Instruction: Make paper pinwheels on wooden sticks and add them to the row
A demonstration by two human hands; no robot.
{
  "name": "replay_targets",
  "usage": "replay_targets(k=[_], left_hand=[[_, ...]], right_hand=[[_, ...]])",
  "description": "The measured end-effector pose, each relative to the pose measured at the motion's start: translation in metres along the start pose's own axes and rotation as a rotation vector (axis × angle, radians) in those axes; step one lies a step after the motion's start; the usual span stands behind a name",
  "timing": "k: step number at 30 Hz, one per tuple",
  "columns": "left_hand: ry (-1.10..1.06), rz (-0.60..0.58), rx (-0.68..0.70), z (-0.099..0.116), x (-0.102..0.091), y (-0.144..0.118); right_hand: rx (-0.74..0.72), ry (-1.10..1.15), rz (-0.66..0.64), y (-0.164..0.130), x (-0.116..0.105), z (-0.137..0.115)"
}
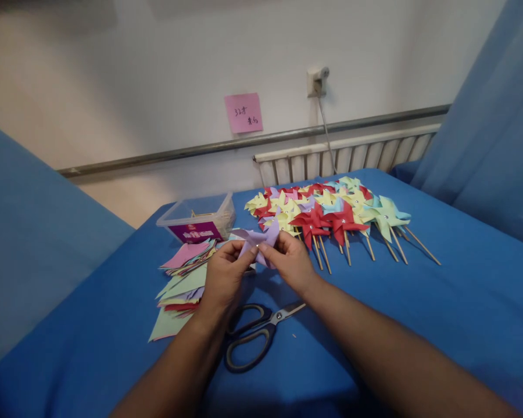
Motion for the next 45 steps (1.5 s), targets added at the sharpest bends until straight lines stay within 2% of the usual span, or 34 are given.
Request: replay_targets(k=[4, 14, 18, 25, 31, 33, 35, 37, 40, 43, 45], left_hand=[[-0.027, -0.005, -0.028, -0.002, 0.001, -0.001], [-0.193, -0.022, -0.213, -0.017, 0.006, -0.003], [-0.226, -0.034, -0.22, -0.018, 0.008, -0.003], [-0.104, -0.009, -0.163, -0.016, 0.002, -0.001], [-0.147, -0.024, -0.17, -0.015, 0.005, 0.0], [-0.141, 0.032, -0.11, -0.01, -0.002, 0.002], [-0.053, 0.109, 0.039, 0.002, -0.01, 0.001], [0.094, 0.13, 0.195, 0.017, -0.011, -0.004], [0.283, 0.029, 0.306, 0.024, 0.003, -0.014], [0.366, -0.059, 0.352, 0.024, 0.016, -0.022], [0.387, -0.076, 0.363, 0.023, 0.019, -0.024]], right_hand=[[0.048, 0.016, 0.003, 0.001, 0.001, 0.007], [0.071, 0.038, -0.016, 0.003, 0.0, 0.011], [0.067, 0.006, -0.042, 0.002, 0.001, 0.01], [0.03, -0.028, -0.042, 0.002, 0.002, 0.007], [-0.003, -0.062, 0.013, 0.007, -0.003, 0.009], [-0.049, -0.084, 0.065, 0.01, -0.009, 0.008], [-0.128, -0.166, 0.137, 0.011, -0.017, 0.004], [-0.218, -0.311, 0.217, 0.009, -0.025, -0.005], [-0.362, -0.582, 0.297, 0.001, -0.027, -0.023], [-0.525, -0.83, 0.303, -0.011, -0.016, -0.041], [-0.604, -0.955, 0.299, -0.016, -0.009, -0.048]])
Point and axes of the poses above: each hand's wrist, its own y-axis towards the middle knuckle, its own x-axis out of the palm, z = x × y, the point moved 9 cm from there along y, towards the middle knuckle, and after that the axes turned 6 degrees about -y, right-handed, at the moved point
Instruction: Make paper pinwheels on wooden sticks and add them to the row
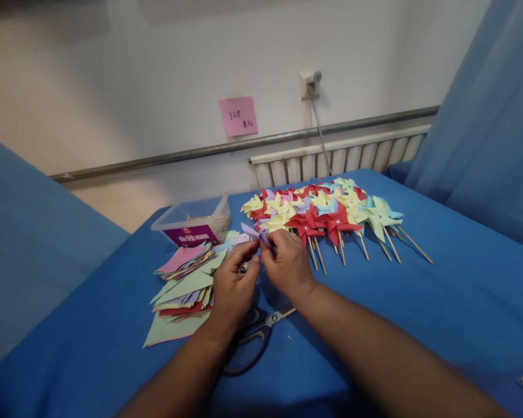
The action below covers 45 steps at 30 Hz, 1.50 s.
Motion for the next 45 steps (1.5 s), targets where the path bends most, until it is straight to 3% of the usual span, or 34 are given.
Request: replay_targets(k=[6, 14, 18, 24, 29, 34, 37, 40, 45], left_hand=[[-0.124, 0.012, -0.098, -0.01, 0.002, -0.002], [-0.321, 0.021, -0.242, -0.025, 0.007, 0.0], [-0.472, 0.029, -0.303, -0.03, 0.01, 0.001], [-0.733, 0.132, -0.453, -0.046, 0.011, 0.0], [-0.741, 0.281, -0.514, -0.055, -0.001, 0.001], [-0.717, 0.282, -0.527, -0.058, -0.005, 0.002], [-0.665, 0.266, -0.55, -0.061, -0.004, -0.001], [-0.636, 0.221, -0.572, -0.062, 0.0, -0.004], [-0.687, 0.125, -0.586, -0.055, 0.011, -0.006]], right_hand=[[-0.177, -0.21, -0.012, 0.0, 0.001, -0.016], [-0.262, -0.322, -0.044, -0.002, 0.002, -0.029], [-0.285, -0.305, -0.096, -0.005, 0.007, -0.034], [-0.271, -0.265, -0.198, -0.011, 0.012, -0.04], [-0.269, -0.234, -0.302, -0.017, 0.016, -0.047], [-0.289, -0.129, -0.272, -0.018, 0.013, -0.047], [-0.216, -0.02, -0.158, -0.013, 0.004, -0.034], [-0.012, 0.097, -0.067, -0.008, 0.0, -0.008], [0.232, 0.396, -0.139, -0.01, 0.018, 0.018]])
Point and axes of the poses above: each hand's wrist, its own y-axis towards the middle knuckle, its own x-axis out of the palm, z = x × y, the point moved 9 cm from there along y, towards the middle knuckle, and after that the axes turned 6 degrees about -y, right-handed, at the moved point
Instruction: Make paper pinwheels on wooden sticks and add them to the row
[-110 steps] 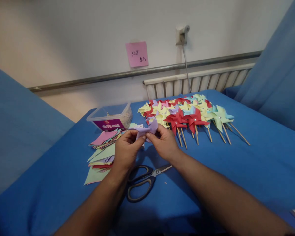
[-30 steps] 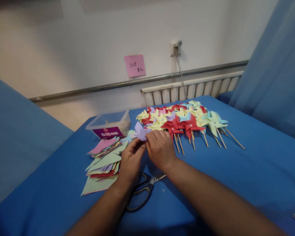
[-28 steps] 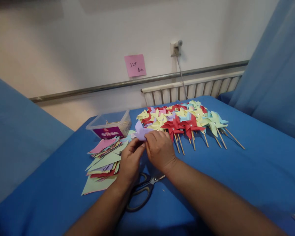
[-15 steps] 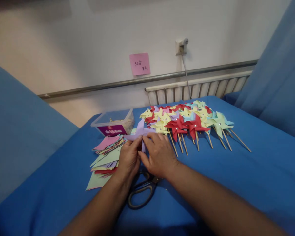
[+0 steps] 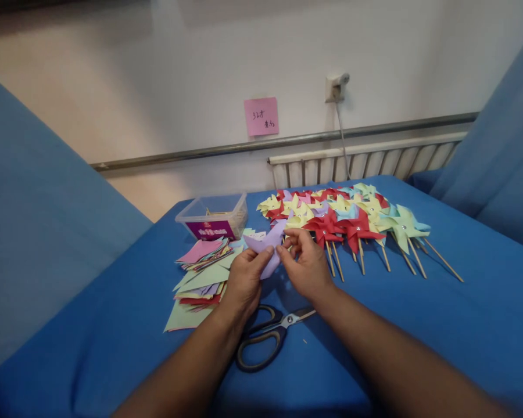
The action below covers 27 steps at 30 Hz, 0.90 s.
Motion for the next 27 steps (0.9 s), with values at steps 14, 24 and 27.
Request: replay_targets(k=[14, 24, 27], left_hand=[[-0.027, -0.022, -0.159, -0.029, 0.0, 0.0], [-0.007, -0.016, -0.203, -0.044, -0.003, 0.002], [-0.022, -0.059, -0.231, -0.05, 0.0, -0.002]], right_hand=[[-0.12, 0.035, 0.37, 0.022, -0.044, -0.016], [-0.455, -0.744, -0.577, 0.116, 0.153, -0.079], [-0.4, -0.892, -0.787, 0.139, 0.205, -0.066]])
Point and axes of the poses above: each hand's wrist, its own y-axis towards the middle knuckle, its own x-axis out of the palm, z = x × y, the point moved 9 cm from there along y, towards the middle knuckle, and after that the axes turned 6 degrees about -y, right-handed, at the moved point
